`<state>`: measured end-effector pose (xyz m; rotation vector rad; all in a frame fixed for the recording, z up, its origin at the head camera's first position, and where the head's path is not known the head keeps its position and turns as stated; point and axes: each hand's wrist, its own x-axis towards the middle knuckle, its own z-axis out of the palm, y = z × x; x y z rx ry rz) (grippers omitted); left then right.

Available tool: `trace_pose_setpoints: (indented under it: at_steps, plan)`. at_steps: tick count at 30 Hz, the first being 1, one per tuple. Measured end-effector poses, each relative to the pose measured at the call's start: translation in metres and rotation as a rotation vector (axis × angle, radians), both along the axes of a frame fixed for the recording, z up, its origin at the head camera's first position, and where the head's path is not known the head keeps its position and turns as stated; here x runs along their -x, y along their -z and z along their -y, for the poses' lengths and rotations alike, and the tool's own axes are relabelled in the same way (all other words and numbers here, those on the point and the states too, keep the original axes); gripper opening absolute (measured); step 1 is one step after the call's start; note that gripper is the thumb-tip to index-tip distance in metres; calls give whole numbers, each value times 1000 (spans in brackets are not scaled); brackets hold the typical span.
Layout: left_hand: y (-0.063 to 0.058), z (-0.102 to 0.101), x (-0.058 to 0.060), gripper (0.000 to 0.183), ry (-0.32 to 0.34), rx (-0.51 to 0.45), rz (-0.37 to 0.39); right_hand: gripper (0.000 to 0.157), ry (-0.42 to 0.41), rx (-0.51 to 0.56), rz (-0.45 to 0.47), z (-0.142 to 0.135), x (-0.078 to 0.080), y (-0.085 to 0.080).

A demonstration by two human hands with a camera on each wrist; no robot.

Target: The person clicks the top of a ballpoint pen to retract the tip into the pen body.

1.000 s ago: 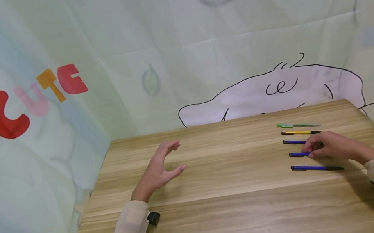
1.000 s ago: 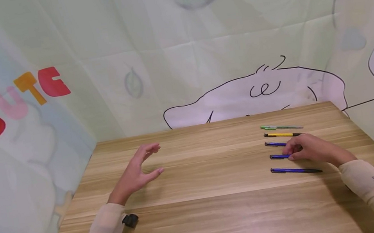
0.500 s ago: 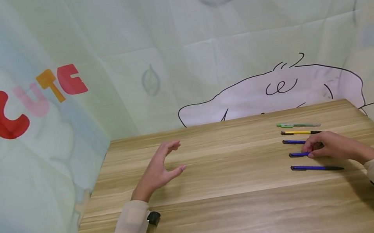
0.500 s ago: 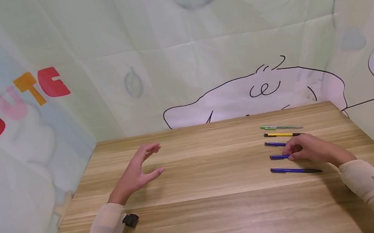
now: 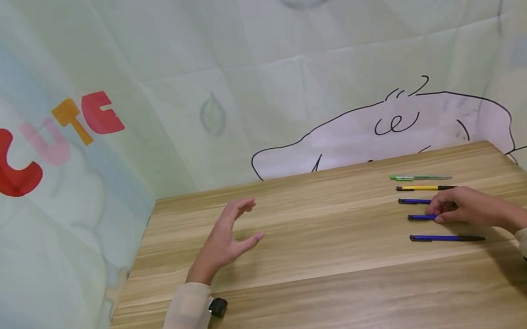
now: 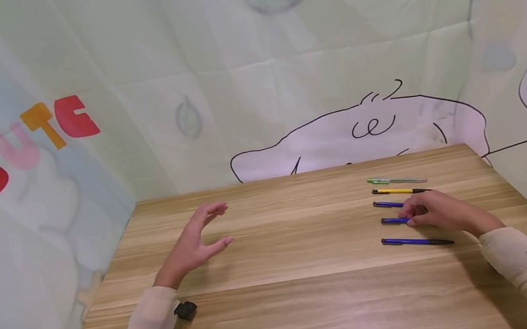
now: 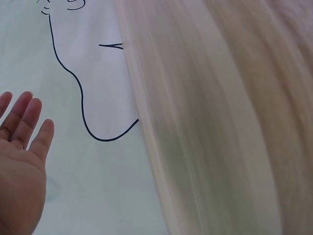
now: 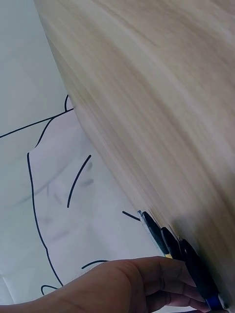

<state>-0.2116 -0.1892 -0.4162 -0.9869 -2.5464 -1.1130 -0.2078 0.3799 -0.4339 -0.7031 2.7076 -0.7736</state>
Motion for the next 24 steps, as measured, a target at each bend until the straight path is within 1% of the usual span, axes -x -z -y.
trace_pose_setpoints:
  at_steps: [15,24]
  plan:
    - [-3,-4,2,73,13,-9,-24,12,2,3,-13,-1,0,-1]
    - [-5,-6,2,73,28,-27,-41,13,38,7,-5,2,-2,-2]
